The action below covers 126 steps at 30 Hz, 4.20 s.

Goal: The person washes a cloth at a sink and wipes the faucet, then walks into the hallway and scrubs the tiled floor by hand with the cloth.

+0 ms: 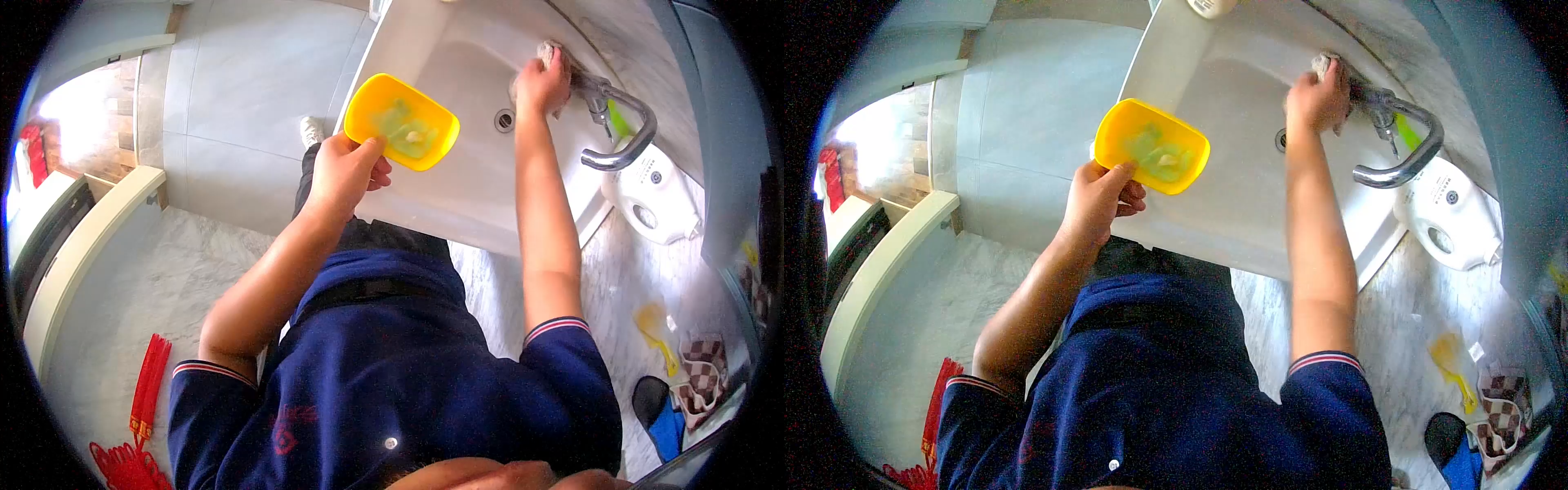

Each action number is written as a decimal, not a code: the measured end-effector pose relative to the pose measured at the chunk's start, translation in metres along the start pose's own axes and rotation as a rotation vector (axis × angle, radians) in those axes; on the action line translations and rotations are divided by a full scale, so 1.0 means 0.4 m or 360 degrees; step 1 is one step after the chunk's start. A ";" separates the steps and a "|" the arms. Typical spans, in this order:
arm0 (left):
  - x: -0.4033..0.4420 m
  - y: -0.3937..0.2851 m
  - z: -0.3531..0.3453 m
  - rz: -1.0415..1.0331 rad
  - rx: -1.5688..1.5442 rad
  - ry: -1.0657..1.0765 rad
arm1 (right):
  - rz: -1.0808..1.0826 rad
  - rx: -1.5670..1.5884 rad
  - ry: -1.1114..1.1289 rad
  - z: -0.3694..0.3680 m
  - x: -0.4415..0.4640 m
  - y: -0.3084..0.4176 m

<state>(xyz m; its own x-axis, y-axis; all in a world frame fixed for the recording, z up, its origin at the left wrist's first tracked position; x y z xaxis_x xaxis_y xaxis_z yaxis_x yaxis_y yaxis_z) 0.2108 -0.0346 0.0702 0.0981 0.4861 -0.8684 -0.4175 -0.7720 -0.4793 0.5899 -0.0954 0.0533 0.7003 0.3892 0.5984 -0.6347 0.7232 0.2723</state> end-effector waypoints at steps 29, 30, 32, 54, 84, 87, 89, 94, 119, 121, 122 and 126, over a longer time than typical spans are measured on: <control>0.074 -0.088 -0.255 -0.0168 0.0089 0.0141 | -0.1990 0.1526 0.0041 0.145 -0.219 -0.265; 0.091 -0.113 -0.292 -0.0184 0.0123 0.0173 | -0.2021 0.1535 0.0033 0.175 -0.214 -0.237; 0.132 -0.154 -0.365 -0.0269 0.0069 0.0206 | -0.2101 0.1449 -0.0014 0.231 -0.216 -0.211; 0.126 -0.139 -0.464 -0.0540 0.0350 0.0561 | -0.1330 0.1355 -0.0111 0.231 -0.077 -0.089; 0.020 0.053 -0.314 -0.1022 0.1164 0.0596 | -0.0546 0.0115 -0.0491 0.184 -0.031 -0.196; -0.014 0.036 -0.296 -0.1168 0.1180 0.0511 | -0.0447 -0.0002 -0.0436 0.175 -0.034 -0.197; -0.029 0.019 -0.268 -0.1194 0.1166 0.0462 | -0.0568 0.0319 -0.0557 0.167 -0.049 -0.211; -0.050 -0.014 -0.183 -0.1387 0.1151 0.0232 | -0.0770 0.0040 -0.0300 0.144 -0.080 -0.183; 0.024 0.099 0.025 -0.1329 0.1266 -0.0101 | -0.0694 0.0049 -0.0178 0.164 -0.075 -0.207; 0.030 0.094 0.024 -0.1270 0.1301 -0.0133 | -0.0667 0.0008 -0.0065 0.141 -0.085 -0.167; 0.028 0.100 0.026 -0.1235 0.1325 -0.0130 | -0.0698 -0.0076 0.0068 0.108 -0.124 -0.184; 0.038 0.093 0.024 -0.1301 0.1337 -0.0150 | -0.0826 0.0261 0.0093 0.089 -0.127 -0.200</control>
<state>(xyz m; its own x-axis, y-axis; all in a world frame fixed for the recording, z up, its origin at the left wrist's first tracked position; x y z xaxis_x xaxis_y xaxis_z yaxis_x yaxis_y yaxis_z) 0.1881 -0.0522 0.0405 0.5603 0.7674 -0.3118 -0.7295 0.2788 -0.6245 0.5935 -0.1931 0.0280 0.9491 0.0393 0.3125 -0.2402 0.7322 0.6373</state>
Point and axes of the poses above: each hand's wrist, its own x-axis towards the middle knuckle, its own z-axis out of the back of the hand, y = z × x, the point moved 10 cm from there along x, towards the middle knuckle, and after that the axes turned 10 degrees about -y, right-handed, at the moved point
